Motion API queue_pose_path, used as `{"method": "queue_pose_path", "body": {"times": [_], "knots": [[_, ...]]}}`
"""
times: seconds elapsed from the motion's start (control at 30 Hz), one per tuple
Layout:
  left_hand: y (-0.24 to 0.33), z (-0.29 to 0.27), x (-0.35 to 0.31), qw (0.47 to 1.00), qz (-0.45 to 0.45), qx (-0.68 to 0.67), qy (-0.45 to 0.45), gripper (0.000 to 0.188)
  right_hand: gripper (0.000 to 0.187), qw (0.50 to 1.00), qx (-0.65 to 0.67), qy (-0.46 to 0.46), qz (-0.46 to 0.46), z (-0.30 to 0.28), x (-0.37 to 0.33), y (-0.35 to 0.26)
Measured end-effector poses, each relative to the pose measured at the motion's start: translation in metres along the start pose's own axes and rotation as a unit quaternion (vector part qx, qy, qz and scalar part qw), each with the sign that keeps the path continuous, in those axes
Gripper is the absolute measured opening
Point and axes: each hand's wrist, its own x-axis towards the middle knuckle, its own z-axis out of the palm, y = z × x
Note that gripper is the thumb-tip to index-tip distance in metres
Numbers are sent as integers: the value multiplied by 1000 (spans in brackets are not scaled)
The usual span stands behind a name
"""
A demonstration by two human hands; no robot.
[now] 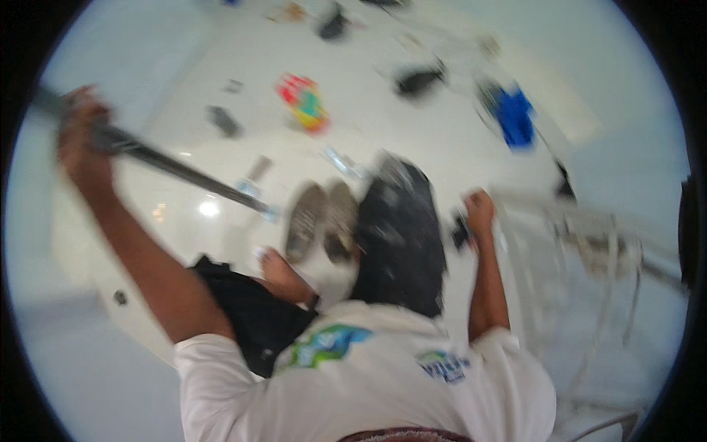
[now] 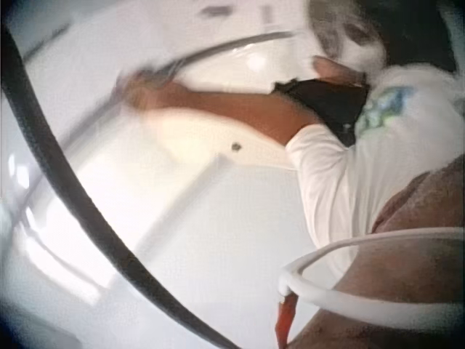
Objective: The person sits on the floor and assembles two long metal rods by inserting small fasteners into pre-drilled holes along their length. The person handles the rods and fasteners by hand, occasionally picking up additional fasteners from the floor.
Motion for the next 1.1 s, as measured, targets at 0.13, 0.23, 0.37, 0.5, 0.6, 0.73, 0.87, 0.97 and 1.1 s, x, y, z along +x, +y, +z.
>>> {"method": "queue_pose_path", "body": {"times": [0.13,0.23,0.37,0.5,0.6,0.73,0.87,0.97,1.1], "knots": [[77,64,34,882,-313,-310,169,15,9,967,225,27,-119,-44,52,-272],[95,83,53,888,-286,-320,164,14,10,889,354,-22,-289,-61,56,-443],[115,57,60,877,-328,-302,179,15,12,797,414,-90,-431,-38,46,-616],[111,66,58,879,-338,-280,187,16,12,762,451,-36,-464,-13,36,-697],[113,68,58,881,-333,-275,191,16,12,776,418,4,-473,-5,28,-713],[109,65,52,879,-318,-286,211,16,10,787,408,-35,-463,5,15,-721],[110,60,53,891,-318,-239,218,17,10,793,383,-18,-474,5,7,-721],[109,58,51,887,-320,-247,221,16,11,798,370,-15,-475,10,7,-721],[110,61,53,878,-332,-258,229,15,9,787,408,-13,-463,14,9,-724]]}}
